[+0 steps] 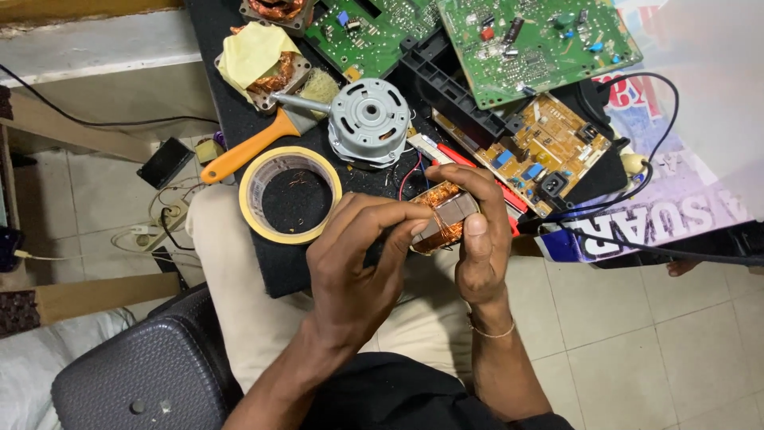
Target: Wrapping insulation tape around a copper transformer coil during an electronics repair process.
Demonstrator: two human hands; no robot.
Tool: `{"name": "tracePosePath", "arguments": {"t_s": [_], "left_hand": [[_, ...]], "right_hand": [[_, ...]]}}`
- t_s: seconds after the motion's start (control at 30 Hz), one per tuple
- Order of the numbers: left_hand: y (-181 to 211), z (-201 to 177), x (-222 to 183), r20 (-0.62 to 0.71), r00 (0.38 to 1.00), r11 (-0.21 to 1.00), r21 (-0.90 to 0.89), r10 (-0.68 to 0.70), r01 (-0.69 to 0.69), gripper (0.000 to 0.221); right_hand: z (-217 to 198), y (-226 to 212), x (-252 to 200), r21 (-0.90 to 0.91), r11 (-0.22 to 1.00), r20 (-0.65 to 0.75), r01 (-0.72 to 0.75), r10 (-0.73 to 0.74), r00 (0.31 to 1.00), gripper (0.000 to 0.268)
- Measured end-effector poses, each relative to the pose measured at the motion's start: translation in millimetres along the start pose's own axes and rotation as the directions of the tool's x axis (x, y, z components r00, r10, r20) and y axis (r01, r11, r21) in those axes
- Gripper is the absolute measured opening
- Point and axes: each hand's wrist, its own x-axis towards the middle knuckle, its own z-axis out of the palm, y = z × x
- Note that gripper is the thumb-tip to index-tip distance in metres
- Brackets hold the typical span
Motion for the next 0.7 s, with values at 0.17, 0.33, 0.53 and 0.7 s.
{"name": "tracePosePath", "arguments": {"t_s": [0.17, 0.33, 0.53, 0.7], "left_hand": [[0.3, 1.5, 5.5, 0.052, 0.999, 1.0, -0.002, -0.012, 0.012, 0.014], [3.6, 0.3, 9.8, 0.141, 0.99, 1.0, 0.01, 0.022, -0.024, 0.02], [15.7, -16.1, 23.6, 0.291, 0.957, 1.0, -0.002, 0.001, 0.0, 0.015], [22.8, -18.5, 26.6, 0.34, 0.93, 0.976, -0.114, -0.138, 0.186, 0.019]], "right_hand": [[0.3, -0.3, 1.5, 0.035, 0.999, 0.006, 0.005, -0.006, 1.0, 0.05], [-5.2, 0.8, 0.6, 0.068, 0.998, 0.025, -0.009, 0.008, 1.0, 0.05], [-6.9, 3.1, 2.1, 0.065, 0.998, 0.053, 0.027, -0.031, 0.998, 0.048], [-6.3, -0.4, 1.9, 0.05, 0.999, 0.041, 0.003, -0.005, 0.999, 0.054]]}}
